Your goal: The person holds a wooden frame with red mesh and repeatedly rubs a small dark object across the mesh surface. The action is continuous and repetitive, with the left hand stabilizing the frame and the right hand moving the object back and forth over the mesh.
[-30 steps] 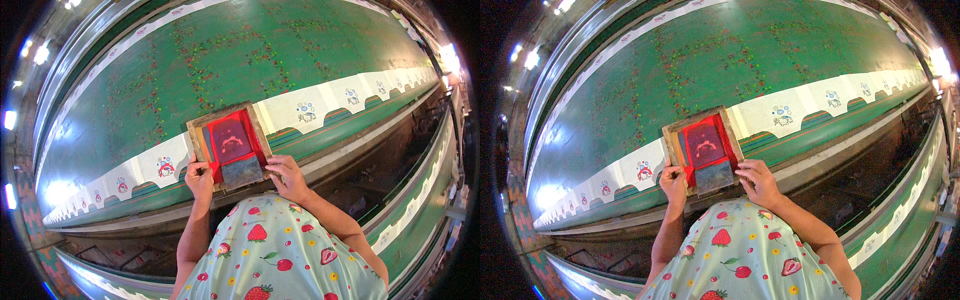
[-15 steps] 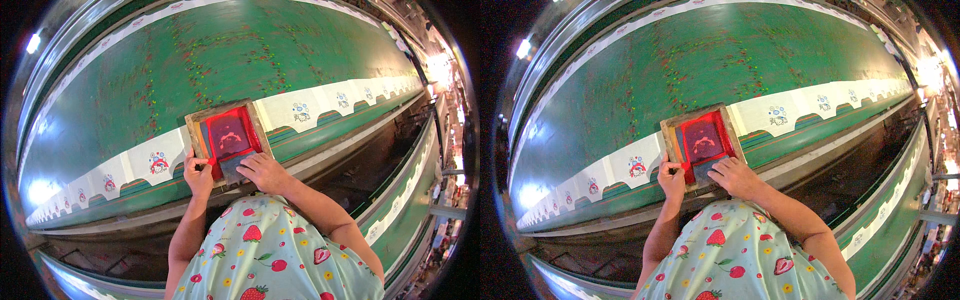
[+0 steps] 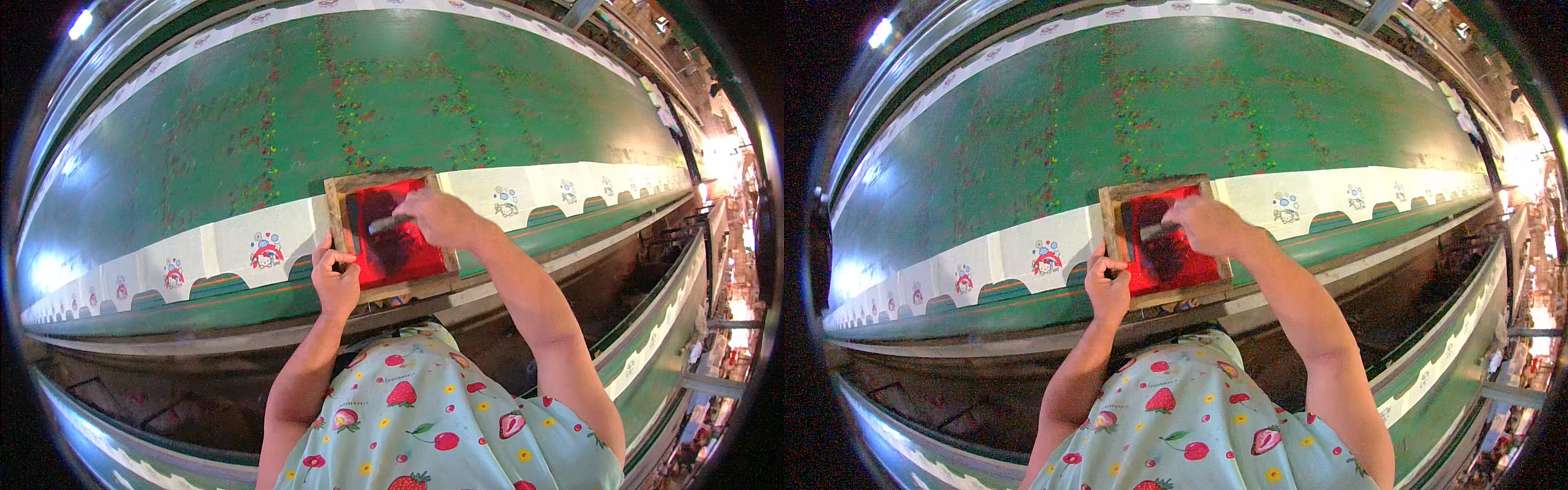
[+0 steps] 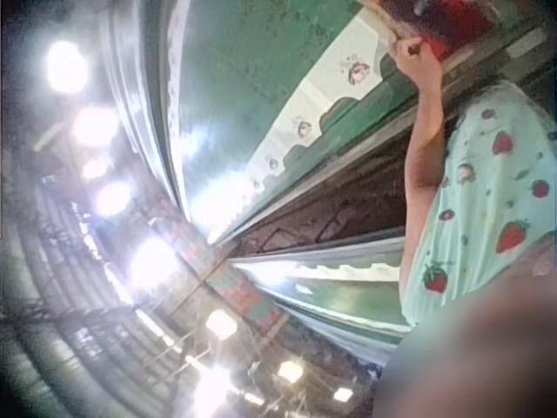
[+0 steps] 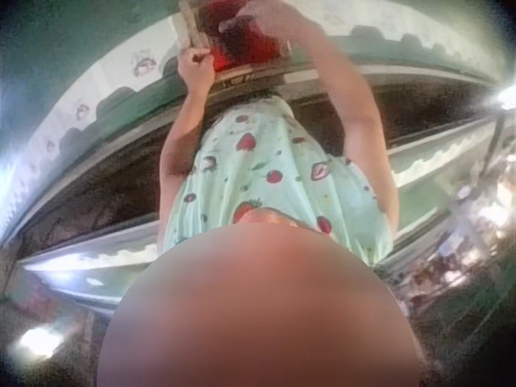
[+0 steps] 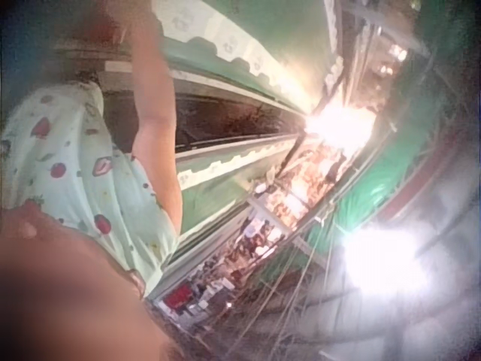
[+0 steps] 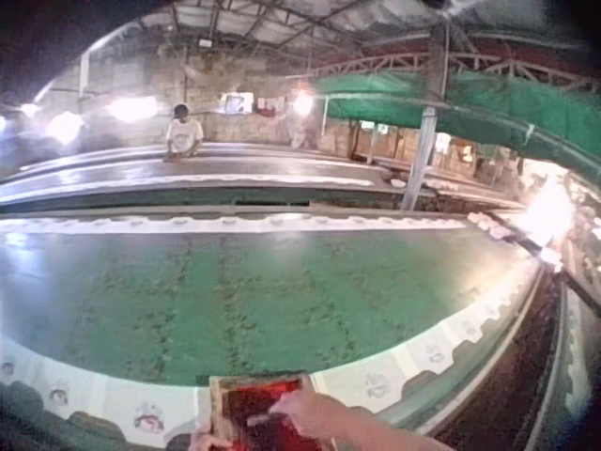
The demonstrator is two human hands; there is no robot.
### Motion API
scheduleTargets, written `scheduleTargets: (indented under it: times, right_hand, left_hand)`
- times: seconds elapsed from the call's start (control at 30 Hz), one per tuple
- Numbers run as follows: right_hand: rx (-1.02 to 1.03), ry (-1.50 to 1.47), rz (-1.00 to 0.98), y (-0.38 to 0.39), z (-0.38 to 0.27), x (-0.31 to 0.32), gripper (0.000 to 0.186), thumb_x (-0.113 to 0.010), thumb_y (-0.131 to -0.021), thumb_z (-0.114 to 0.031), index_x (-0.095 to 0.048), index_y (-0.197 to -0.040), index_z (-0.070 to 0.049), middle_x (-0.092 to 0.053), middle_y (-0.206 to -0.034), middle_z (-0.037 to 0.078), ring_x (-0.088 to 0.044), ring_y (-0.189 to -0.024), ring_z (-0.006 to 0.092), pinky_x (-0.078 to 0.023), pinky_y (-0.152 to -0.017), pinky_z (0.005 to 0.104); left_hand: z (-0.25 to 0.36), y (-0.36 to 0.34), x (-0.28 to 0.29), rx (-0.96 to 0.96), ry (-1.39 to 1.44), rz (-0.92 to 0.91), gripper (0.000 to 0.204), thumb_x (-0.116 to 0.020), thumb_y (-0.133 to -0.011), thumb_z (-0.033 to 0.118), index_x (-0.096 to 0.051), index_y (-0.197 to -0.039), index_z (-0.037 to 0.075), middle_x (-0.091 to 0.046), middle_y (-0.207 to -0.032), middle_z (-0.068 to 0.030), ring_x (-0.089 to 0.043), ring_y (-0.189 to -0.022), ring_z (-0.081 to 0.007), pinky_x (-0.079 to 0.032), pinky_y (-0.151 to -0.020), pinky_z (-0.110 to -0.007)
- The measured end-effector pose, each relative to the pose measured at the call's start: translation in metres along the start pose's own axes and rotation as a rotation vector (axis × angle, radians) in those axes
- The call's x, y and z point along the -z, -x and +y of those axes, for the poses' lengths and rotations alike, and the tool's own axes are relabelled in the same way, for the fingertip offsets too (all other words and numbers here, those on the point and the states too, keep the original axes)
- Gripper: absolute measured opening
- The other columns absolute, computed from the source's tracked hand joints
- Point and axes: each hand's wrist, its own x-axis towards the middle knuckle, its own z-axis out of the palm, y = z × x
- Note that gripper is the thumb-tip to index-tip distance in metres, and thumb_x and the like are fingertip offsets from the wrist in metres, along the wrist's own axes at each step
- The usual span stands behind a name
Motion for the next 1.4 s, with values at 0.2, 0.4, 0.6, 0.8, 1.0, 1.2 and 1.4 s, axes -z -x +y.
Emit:
scheduleTargets:
  times: [0.2, 0.4, 0.6, 0.8, 1.0, 1.2, 1.4]
  right_hand:
    - [0.011, 0.073, 0.159, -0.031, 0.014, -0.003, 0.037, -0.065, -0.093, 0.0, -0.076, -0.129, -0.004, -0.075, -0.119, 0.02, -0.069, -0.121, 0.0435, -0.057, -0.106, 0.0531]
    - [0.02, 0.107, 0.269, -0.018, 0.005, -0.028, 0.04, -0.066, -0.088, 0.003, -0.076, -0.126, -0.005, -0.075, -0.117, 0.017, -0.069, -0.117, 0.0411, -0.057, -0.106, 0.0506]
    - [0.03, 0.175, 0.278, 0.034, -0.03, -0.061, 0.042, -0.07, -0.082, -0.001, -0.076, -0.124, -0.005, -0.071, -0.124, 0.014, -0.067, -0.121, 0.039, -0.055, -0.107, 0.0516]
    - [0.048, 0.171, 0.286, 0.083, -0.066, -0.081, 0.042, -0.071, -0.085, -0.009, -0.078, -0.126, -0.007, -0.072, -0.124, 0.012, -0.066, -0.121, 0.0363, -0.053, -0.105, 0.0522]
    - [0.039, 0.067, 0.227, 0.103, -0.073, -0.079, 0.047, -0.076, -0.084, -0.005, -0.075, -0.132, -0.008, -0.069, -0.135, 0.014, -0.065, -0.128, 0.038, -0.052, -0.111, 0.0525]
    - [-0.04, -0.104, 0.485, 0.129, -0.058, -0.07, 0.042, -0.086, -0.09, -0.014, -0.075, -0.131, -0.008, -0.069, -0.139, 0.016, -0.063, -0.135, 0.0395, -0.051, -0.116, 0.0516]
    - [-0.317, -0.608, 0.662, 0.175, -0.007, -0.07, 0.036, -0.082, -0.095, -0.006, -0.076, -0.13, -0.005, -0.072, -0.141, 0.018, -0.066, -0.135, 0.035, -0.05, -0.118, 0.048]
  left_hand:
    - [-0.001, 0.0, 0.0, -0.004, 0.024, 0.003, 0.019, -0.075, -0.078, -0.011, -0.072, -0.086, 0.005, -0.063, -0.159, -0.0322, -0.061, -0.147, -0.0417, -0.047, -0.121, -0.046]
    - [0.0, 0.0, 0.0, -0.036, -0.022, 0.008, 0.019, -0.075, -0.078, -0.012, -0.072, -0.086, 0.005, -0.062, -0.159, -0.0323, -0.061, -0.146, -0.0407, -0.047, -0.119, -0.044]
    - [-0.002, 0.0, 0.0, -0.013, 0.036, 0.012, 0.02, -0.076, -0.078, -0.011, -0.073, -0.087, 0.006, -0.063, -0.159, -0.0316, -0.059, -0.149, -0.0423, -0.046, -0.122, -0.046]
    - [-0.003, -0.001, 0.0, -0.049, -0.032, 0.011, 0.019, -0.076, -0.079, -0.01, -0.073, -0.087, 0.007, -0.063, -0.158, -0.0318, -0.058, -0.152, -0.0431, -0.045, -0.124, -0.047]
    - [-0.003, -0.002, -0.001, 0.0, -0.039, 0.015, 0.02, -0.077, -0.078, -0.011, -0.072, -0.087, 0.006, -0.063, -0.158, -0.0322, -0.059, -0.151, -0.0429, -0.046, -0.122, -0.046]
    - [0.003, -0.005, 0.0, 0.051, -0.033, 0.02, 0.022, -0.077, -0.077, -0.013, -0.071, -0.086, 0.006, -0.063, -0.156, -0.0328, -0.061, -0.148, -0.0399, -0.051, -0.117, -0.044]
    - [0.034, 0.001, -0.026, -0.091, -0.101, 0.036, 0.027, -0.076, -0.079, -0.017, -0.069, -0.088, 0.007, -0.061, -0.162, -0.0289, -0.061, -0.149, -0.0392, -0.049, -0.12, -0.046]
